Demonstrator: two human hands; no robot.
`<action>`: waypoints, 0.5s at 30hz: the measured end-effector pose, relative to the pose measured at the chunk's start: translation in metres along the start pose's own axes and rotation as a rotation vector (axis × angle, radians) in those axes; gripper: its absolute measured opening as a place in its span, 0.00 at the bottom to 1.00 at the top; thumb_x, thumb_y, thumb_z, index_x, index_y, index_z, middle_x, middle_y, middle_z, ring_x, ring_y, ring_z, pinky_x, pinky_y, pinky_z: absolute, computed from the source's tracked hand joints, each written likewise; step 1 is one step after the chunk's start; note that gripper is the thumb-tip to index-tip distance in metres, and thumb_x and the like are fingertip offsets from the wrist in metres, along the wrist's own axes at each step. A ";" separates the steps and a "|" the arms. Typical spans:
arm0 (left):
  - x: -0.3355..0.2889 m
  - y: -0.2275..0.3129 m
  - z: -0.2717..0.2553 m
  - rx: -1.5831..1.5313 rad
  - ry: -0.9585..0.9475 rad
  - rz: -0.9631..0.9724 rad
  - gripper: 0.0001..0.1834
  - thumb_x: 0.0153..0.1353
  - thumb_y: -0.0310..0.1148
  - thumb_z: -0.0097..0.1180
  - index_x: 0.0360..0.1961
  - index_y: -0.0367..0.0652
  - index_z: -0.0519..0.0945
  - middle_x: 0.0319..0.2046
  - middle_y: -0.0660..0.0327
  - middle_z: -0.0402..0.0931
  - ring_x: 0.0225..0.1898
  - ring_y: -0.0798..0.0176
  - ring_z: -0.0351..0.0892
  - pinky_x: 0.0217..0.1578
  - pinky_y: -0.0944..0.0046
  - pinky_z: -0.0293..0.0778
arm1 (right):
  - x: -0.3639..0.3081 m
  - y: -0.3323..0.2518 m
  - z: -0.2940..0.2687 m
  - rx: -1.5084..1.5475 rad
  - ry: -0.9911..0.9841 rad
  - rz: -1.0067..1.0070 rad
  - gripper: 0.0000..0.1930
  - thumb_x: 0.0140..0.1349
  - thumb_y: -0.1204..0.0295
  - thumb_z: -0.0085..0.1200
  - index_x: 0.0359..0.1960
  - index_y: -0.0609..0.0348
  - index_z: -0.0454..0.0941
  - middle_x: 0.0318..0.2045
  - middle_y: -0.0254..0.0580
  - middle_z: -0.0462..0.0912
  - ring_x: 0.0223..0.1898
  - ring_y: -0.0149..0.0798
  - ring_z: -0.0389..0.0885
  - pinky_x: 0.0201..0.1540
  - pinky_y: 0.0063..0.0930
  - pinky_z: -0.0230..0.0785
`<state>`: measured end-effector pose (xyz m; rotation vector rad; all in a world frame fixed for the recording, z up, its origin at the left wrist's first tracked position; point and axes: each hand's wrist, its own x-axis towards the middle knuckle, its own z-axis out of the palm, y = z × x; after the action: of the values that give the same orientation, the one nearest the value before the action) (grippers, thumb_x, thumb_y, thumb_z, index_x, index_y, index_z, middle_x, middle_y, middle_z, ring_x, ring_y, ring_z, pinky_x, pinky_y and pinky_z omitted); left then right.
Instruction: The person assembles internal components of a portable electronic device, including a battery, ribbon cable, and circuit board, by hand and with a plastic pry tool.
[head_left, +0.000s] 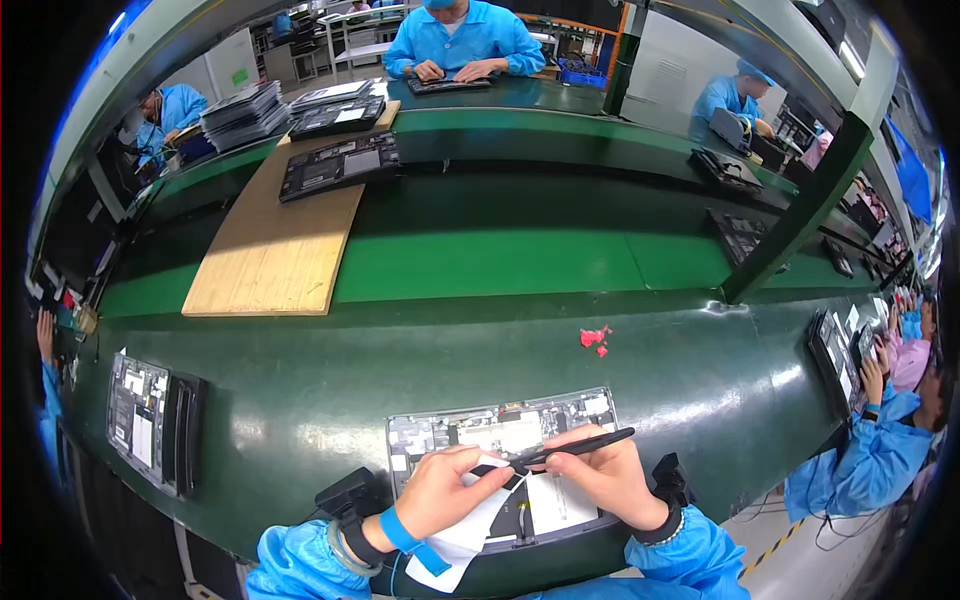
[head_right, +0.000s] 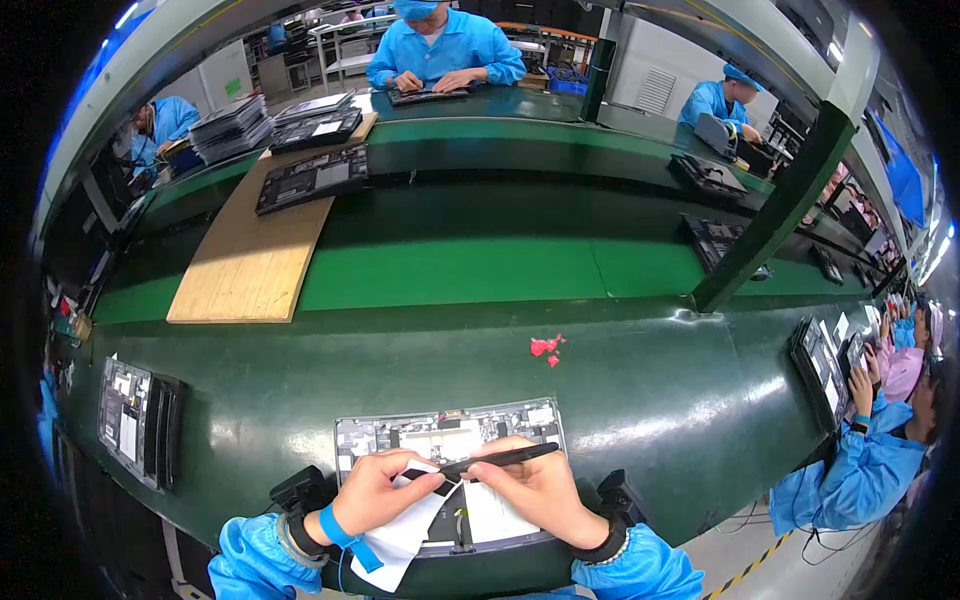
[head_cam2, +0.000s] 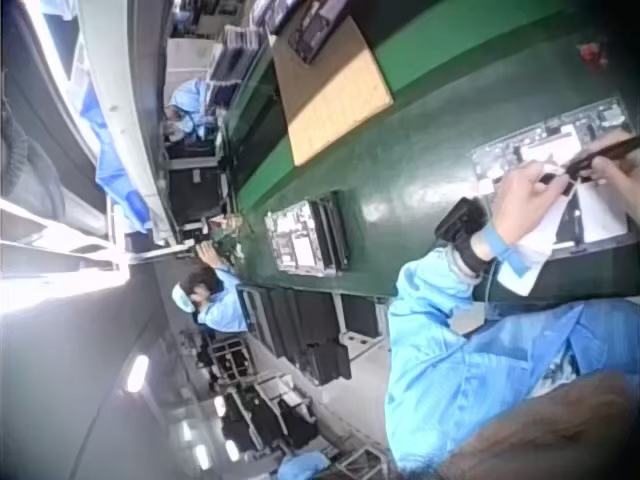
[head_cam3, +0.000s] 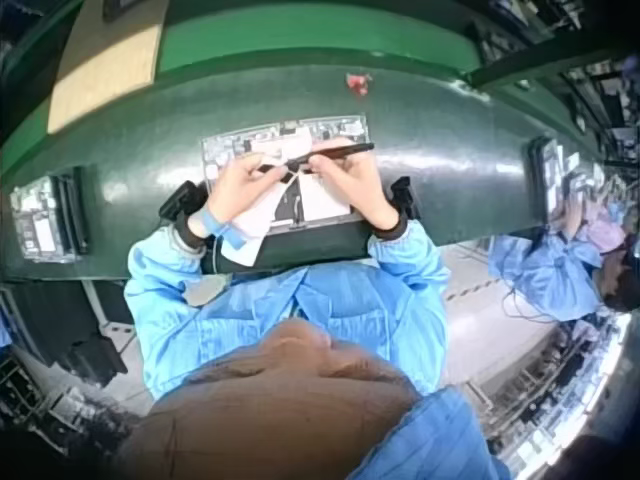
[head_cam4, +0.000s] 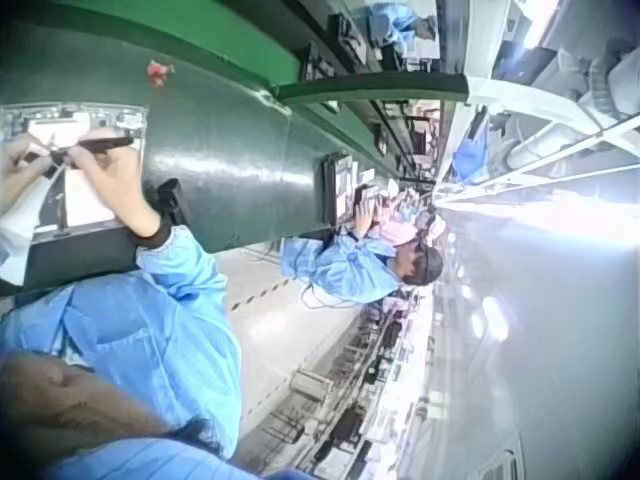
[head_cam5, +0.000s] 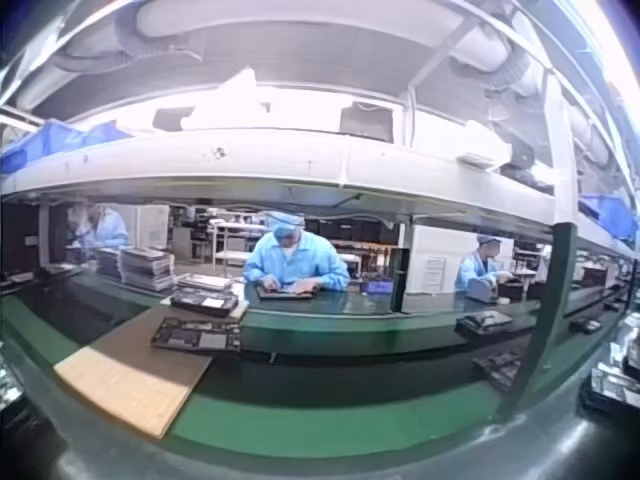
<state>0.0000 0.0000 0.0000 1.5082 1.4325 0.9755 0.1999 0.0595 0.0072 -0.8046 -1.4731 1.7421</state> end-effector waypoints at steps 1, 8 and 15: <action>0.000 0.003 0.000 0.003 -0.004 -0.019 0.12 0.50 0.39 0.59 0.33 0.44 0.80 0.26 0.55 0.78 0.24 0.60 0.79 0.24 0.66 0.72 | 0.000 0.000 0.000 -0.016 -0.003 -0.007 0.10 0.55 0.83 0.51 0.40 0.69 0.72 0.35 0.47 0.78 0.37 0.38 0.80 0.41 0.24 0.74; -0.001 0.005 0.001 0.141 0.053 0.054 0.09 0.48 0.36 0.58 0.29 0.44 0.80 0.23 0.56 0.77 0.22 0.56 0.77 0.23 0.64 0.71 | -0.005 0.000 0.004 -0.229 0.006 -0.100 0.09 0.55 0.83 0.51 0.38 0.71 0.72 0.31 0.46 0.78 0.36 0.38 0.80 0.38 0.25 0.75; -0.001 0.004 -0.005 0.176 0.006 0.083 0.07 0.47 0.35 0.58 0.26 0.44 0.79 0.22 0.58 0.76 0.23 0.55 0.76 0.24 0.62 0.71 | -0.009 -0.009 0.003 0.048 0.234 -0.065 0.06 0.55 0.86 0.48 0.35 0.70 0.69 0.32 0.50 0.77 0.34 0.44 0.80 0.39 0.31 0.76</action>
<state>-0.0031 -0.0013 0.0051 1.7063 1.5023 0.9228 0.2038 0.0516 0.0165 -0.8926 -1.2829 1.5706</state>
